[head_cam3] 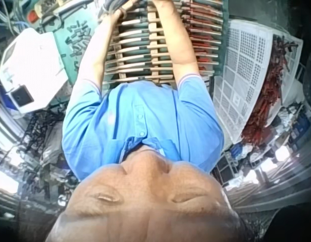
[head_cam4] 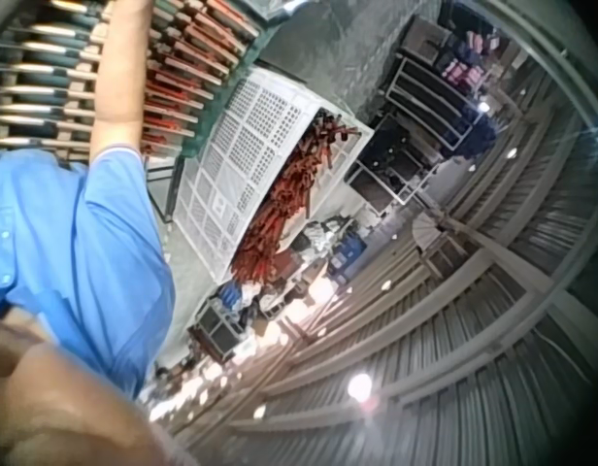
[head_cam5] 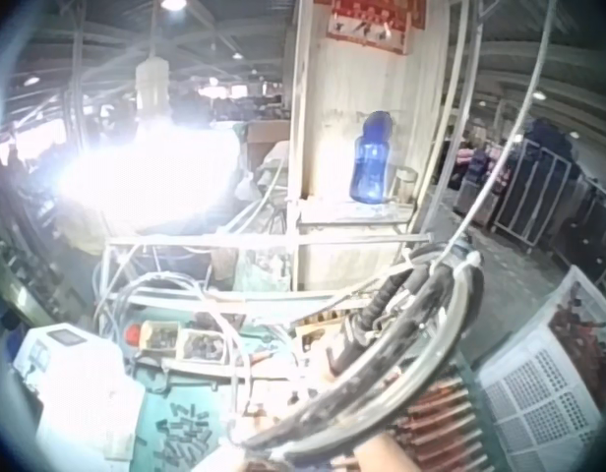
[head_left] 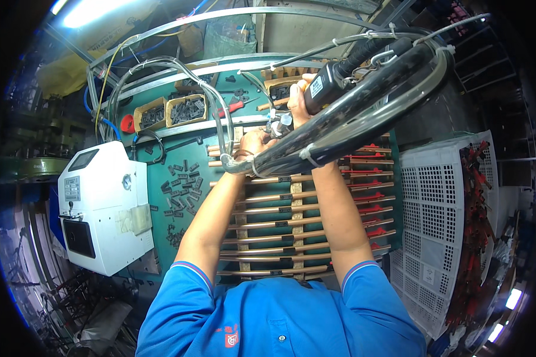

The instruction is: The person assembles broom handles by attaching red plastic heads to wooden dowels using a handheld pneumatic tool. They retrieve finished units from a white basket, place them on a jig, and then use the tool to secure the heads onto the dowels.

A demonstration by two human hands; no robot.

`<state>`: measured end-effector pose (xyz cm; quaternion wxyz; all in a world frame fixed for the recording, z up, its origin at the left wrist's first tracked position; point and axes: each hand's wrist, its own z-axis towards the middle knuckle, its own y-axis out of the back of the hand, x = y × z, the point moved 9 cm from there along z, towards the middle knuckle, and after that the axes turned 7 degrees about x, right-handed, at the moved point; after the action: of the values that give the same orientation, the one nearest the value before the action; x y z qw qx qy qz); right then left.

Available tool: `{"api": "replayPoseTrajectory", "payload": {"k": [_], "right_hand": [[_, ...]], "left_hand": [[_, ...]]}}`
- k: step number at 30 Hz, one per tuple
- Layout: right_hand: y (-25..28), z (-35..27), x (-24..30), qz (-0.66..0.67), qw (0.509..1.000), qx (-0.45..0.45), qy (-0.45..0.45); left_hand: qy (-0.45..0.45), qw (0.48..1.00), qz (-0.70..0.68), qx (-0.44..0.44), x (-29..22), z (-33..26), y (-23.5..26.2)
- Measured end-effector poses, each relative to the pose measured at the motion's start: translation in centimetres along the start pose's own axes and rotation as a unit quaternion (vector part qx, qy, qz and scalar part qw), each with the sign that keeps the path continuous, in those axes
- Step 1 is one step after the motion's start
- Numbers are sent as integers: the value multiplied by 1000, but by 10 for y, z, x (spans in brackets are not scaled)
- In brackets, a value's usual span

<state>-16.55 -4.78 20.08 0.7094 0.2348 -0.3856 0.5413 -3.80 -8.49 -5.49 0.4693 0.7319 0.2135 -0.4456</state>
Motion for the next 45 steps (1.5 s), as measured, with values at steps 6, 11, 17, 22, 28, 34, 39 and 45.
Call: {"api": "replayPoseTrajectory", "payload": {"k": [6, 11, 17, 22, 28, 34, 39, 45], "right_hand": [[5, -6, -22, -34, 998, 25, 42], [2, -6, -2, -123, 989, 37, 78], [-2, -14, -11, 0, 995, 94, 11], [-2, -18, -17, 68, 996, 54, -8], [-5, -5, -41, 92, 992, 5, -83], [-7, -8, -28, 77, 991, -19, -111], [-5, -20, -67, 290, 926, -77, -228], [-12, -24, -46, 302, 929, -65, -203]], "left_hand": [[-12, 1000, 27, -9, -15, -3, 5], [-92, 992, 39, -83, -62, -24, 36], [-18, 999, 5, -43, -1, -2, 6], [-86, 993, -32, -72, -58, -28, 37], [-30, 996, 79, 23, -44, -18, 27], [-54, 996, 65, 13, -40, -18, 28], [-114, 972, 208, 1, -46, -26, 46], [-244, 966, -53, -62, -58, -42, 64]]}}
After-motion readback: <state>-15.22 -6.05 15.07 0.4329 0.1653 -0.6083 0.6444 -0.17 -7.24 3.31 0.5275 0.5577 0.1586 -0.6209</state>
